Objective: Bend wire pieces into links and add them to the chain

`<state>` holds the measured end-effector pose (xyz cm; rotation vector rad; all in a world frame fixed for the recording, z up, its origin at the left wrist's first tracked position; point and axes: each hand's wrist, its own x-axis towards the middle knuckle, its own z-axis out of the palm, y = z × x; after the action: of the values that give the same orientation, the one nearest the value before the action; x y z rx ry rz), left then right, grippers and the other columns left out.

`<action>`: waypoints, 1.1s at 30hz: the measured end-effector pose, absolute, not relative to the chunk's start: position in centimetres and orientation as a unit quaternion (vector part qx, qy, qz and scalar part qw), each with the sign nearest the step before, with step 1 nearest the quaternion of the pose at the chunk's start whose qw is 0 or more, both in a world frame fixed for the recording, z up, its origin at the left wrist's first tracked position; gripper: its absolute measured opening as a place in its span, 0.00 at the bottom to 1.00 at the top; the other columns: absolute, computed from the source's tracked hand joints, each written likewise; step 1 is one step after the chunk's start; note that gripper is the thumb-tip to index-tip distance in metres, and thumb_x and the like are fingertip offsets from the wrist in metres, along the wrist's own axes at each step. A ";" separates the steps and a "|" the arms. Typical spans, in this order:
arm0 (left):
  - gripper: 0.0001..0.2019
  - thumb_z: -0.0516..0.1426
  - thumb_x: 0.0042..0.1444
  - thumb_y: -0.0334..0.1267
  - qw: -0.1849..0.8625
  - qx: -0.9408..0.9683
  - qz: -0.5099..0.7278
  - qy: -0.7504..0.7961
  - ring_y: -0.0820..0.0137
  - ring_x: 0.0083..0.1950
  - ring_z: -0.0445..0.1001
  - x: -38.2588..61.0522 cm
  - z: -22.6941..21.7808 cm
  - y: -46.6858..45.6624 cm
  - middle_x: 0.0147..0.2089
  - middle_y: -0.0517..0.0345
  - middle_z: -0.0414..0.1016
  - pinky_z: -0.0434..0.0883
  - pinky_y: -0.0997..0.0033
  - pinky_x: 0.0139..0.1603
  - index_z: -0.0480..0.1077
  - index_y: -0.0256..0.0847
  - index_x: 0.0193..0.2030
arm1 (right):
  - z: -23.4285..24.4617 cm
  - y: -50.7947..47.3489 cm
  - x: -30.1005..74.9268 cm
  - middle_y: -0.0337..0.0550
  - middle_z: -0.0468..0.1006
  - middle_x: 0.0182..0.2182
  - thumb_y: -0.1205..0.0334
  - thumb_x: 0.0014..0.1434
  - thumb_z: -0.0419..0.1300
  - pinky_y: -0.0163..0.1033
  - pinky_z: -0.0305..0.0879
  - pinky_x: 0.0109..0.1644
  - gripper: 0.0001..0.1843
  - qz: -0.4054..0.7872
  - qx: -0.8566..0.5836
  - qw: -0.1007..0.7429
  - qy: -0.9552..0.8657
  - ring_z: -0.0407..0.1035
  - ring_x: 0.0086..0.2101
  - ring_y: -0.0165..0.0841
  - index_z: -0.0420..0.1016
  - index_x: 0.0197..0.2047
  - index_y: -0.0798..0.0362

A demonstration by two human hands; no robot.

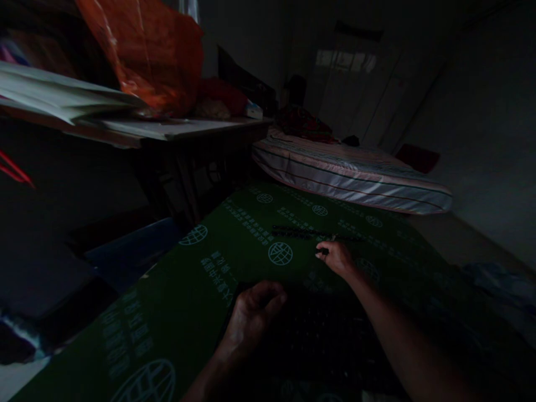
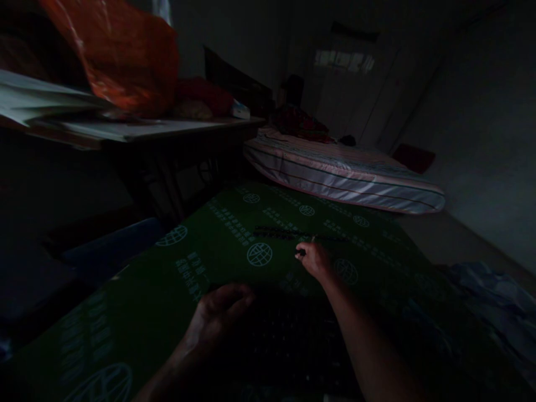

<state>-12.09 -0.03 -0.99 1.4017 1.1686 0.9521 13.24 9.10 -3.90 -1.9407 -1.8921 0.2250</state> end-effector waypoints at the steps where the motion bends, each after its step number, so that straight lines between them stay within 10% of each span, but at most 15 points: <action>1: 0.08 0.59 0.47 0.42 0.511 0.586 0.395 0.489 0.71 0.29 0.70 -12.1 -1.0 0.0 0.28 0.59 0.75 0.67 0.77 0.29 0.74 0.39 0.30 | -4.1 9.6 13.4 0.39 0.80 0.32 0.64 0.49 0.63 0.35 0.66 0.37 0.10 0.086 -0.698 0.207 -0.681 0.74 0.34 0.34 0.78 0.38 0.47; 33: 0.10 0.58 0.48 0.44 0.492 0.613 0.350 0.509 0.68 0.31 0.73 -12.4 -1.2 0.2 0.30 0.58 0.77 0.69 0.75 0.31 0.75 0.41 0.30 | -6.0 14.3 13.6 0.39 0.80 0.39 0.62 0.54 0.61 0.35 0.68 0.42 0.14 0.085 -0.711 0.211 -0.665 0.74 0.39 0.35 0.77 0.44 0.44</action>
<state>-12.36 0.22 -1.23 1.4885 1.2349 0.8495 13.57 14.35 -6.04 -1.9766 -1.8492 0.2372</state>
